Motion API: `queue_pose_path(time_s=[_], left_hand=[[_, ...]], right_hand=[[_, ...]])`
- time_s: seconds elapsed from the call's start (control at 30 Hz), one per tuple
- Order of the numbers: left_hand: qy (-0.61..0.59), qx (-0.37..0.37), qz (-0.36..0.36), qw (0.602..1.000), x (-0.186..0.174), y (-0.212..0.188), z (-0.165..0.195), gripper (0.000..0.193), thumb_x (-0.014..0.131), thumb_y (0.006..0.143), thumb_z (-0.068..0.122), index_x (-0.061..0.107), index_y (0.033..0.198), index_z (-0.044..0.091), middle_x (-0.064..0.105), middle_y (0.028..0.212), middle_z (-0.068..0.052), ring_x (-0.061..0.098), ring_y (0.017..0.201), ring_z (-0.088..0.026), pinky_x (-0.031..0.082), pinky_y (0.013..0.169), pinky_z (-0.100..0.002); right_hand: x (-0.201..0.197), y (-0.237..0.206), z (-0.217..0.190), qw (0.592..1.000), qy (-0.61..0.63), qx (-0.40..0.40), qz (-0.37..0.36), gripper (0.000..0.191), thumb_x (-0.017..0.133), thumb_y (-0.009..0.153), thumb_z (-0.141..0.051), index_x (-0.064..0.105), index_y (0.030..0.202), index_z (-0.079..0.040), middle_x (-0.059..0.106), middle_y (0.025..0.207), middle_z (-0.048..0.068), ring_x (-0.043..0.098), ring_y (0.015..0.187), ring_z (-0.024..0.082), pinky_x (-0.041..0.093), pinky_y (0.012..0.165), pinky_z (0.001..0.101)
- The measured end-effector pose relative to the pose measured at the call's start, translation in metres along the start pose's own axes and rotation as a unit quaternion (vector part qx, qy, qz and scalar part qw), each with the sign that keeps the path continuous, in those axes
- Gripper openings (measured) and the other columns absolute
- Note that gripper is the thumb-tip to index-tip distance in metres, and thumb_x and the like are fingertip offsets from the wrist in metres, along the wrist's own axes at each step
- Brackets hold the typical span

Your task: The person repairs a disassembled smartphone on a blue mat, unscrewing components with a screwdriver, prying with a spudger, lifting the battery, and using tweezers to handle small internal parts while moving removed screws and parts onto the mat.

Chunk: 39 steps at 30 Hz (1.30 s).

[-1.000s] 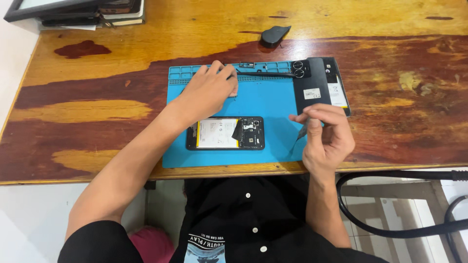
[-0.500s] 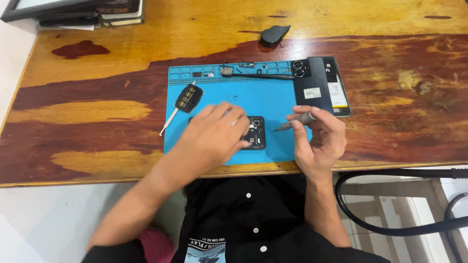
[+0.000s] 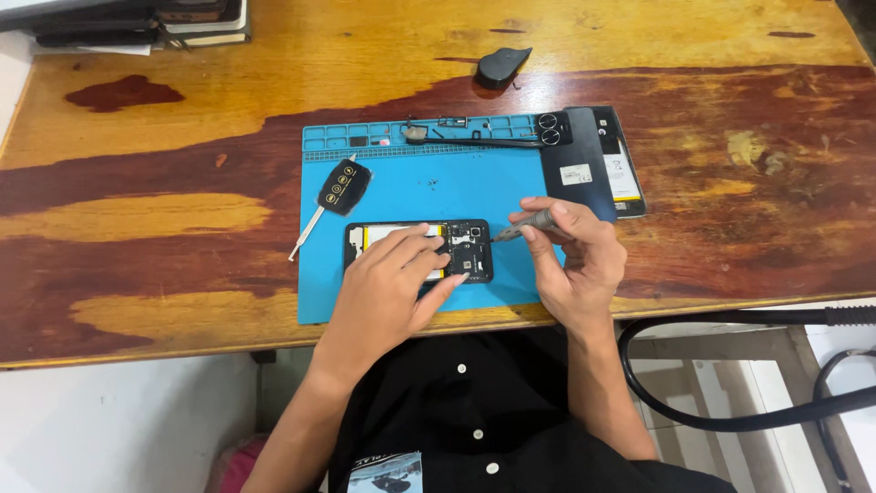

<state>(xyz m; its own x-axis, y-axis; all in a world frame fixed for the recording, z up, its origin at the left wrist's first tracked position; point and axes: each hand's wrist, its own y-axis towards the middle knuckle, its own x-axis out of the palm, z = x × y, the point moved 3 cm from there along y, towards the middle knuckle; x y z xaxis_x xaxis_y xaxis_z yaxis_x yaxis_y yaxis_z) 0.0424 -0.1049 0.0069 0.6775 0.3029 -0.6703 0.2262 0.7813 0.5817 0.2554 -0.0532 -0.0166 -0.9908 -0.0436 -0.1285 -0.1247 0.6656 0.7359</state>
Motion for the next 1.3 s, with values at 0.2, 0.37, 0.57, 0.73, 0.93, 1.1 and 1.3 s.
queue_pose_path(time_s=[0.2, 0.37, 0.57, 0.73, 0.93, 1.1, 1.3], left_hand=[[-0.004, 0.002, 0.007, 1.000, 0.000, 0.000, 0.000, 0.022, 0.080, 0.087, 0.022, 0.075, 0.091, 0.001, 0.075, 0.107, -0.013, 0.068, 0.117, -0.032, 0.055, 0.094, -0.041], [0.025, -0.098, -0.046, 0.994, 0.007, 0.005, 0.010, 0.026, 0.075, 0.091, 0.028, 0.072, 0.095, 0.002, 0.070, 0.099, -0.012, 0.067, 0.103, -0.032, 0.054, 0.085, -0.043], [0.048, -0.113, 0.064, 0.990, 0.014, 0.020, 0.027, 0.027, 0.059, 0.099, 0.015, 0.065, 0.120, -0.001, 0.065, 0.117, -0.016, 0.061, 0.111, -0.037, 0.046, 0.099, -0.049], [-0.139, -0.036, 0.079, 0.986, 0.020, 0.018, 0.035, 0.039, 0.054, 0.106, 0.020, 0.059, 0.131, -0.008, 0.057, 0.141, -0.022, 0.055, 0.131, -0.041, 0.044, 0.112, -0.050], [-0.266, -0.139, 0.081, 0.950, 0.019, 0.013, 0.018, 0.035, 0.048, 0.104, 0.030, 0.063, 0.084, 0.005, 0.072, 0.133, -0.014, 0.063, 0.115, -0.031, 0.047, 0.103, -0.043], [-0.227, -0.035, 0.117, 0.966, 0.014, 0.014, 0.026, 0.048, 0.048, 0.104, 0.028, 0.053, 0.127, -0.015, 0.056, 0.135, -0.027, 0.053, 0.121, -0.039, 0.041, 0.104, -0.048], [-0.257, -0.086, 0.119, 0.955, 0.016, 0.003, 0.020, 0.042, 0.051, 0.106, 0.027, 0.063, 0.078, -0.001, 0.072, 0.122, -0.015, 0.061, 0.110, -0.029, 0.050, 0.092, -0.038]], right_hand=[[0.003, 0.012, -0.014, 0.997, -0.080, -0.001, -0.001, 0.040, 0.071, 0.096, 0.015, 0.052, 0.128, -0.001, 0.064, 0.119, 0.022, 0.074, 0.102, 0.026, 0.067, 0.086, 0.0341], [0.017, 0.021, -0.024, 0.976, -0.208, -0.062, -0.014, 0.044, 0.085, 0.088, 0.009, 0.056, 0.120, 0.000, 0.065, 0.107, 0.015, 0.073, 0.089, 0.019, 0.059, 0.077, 0.0293], [0.016, 0.027, -0.021, 0.997, -0.014, 0.025, -0.070, 0.037, 0.072, 0.097, 0.012, 0.055, 0.128, 0.001, 0.065, 0.117, 0.016, 0.073, 0.108, 0.023, 0.065, 0.091, 0.0333], [0.010, 0.028, -0.029, 0.996, -0.005, 0.004, -0.088, 0.025, 0.070, 0.097, 0.010, 0.062, 0.118, 0.000, 0.069, 0.124, 0.018, 0.066, 0.113, 0.023, 0.055, 0.097, 0.0334], [0.010, 0.038, -0.036, 0.995, -0.095, -0.026, -0.032, 0.015, 0.073, 0.096, 0.009, 0.066, 0.106, 0.000, 0.074, 0.111, 0.014, 0.067, 0.107, 0.024, 0.055, 0.088, 0.0304], [0.014, 0.041, -0.041, 0.991, -0.119, -0.045, -0.042, 0.016, 0.075, 0.094, 0.009, 0.066, 0.103, -0.001, 0.075, 0.109, 0.013, 0.067, 0.103, 0.024, 0.055, 0.087, 0.0301], [0.014, 0.044, -0.042, 0.992, -0.112, -0.047, -0.041, 0.016, 0.075, 0.095, 0.009, 0.067, 0.104, -0.001, 0.074, 0.109, 0.013, 0.068, 0.100, 0.023, 0.054, 0.084, 0.0293]])
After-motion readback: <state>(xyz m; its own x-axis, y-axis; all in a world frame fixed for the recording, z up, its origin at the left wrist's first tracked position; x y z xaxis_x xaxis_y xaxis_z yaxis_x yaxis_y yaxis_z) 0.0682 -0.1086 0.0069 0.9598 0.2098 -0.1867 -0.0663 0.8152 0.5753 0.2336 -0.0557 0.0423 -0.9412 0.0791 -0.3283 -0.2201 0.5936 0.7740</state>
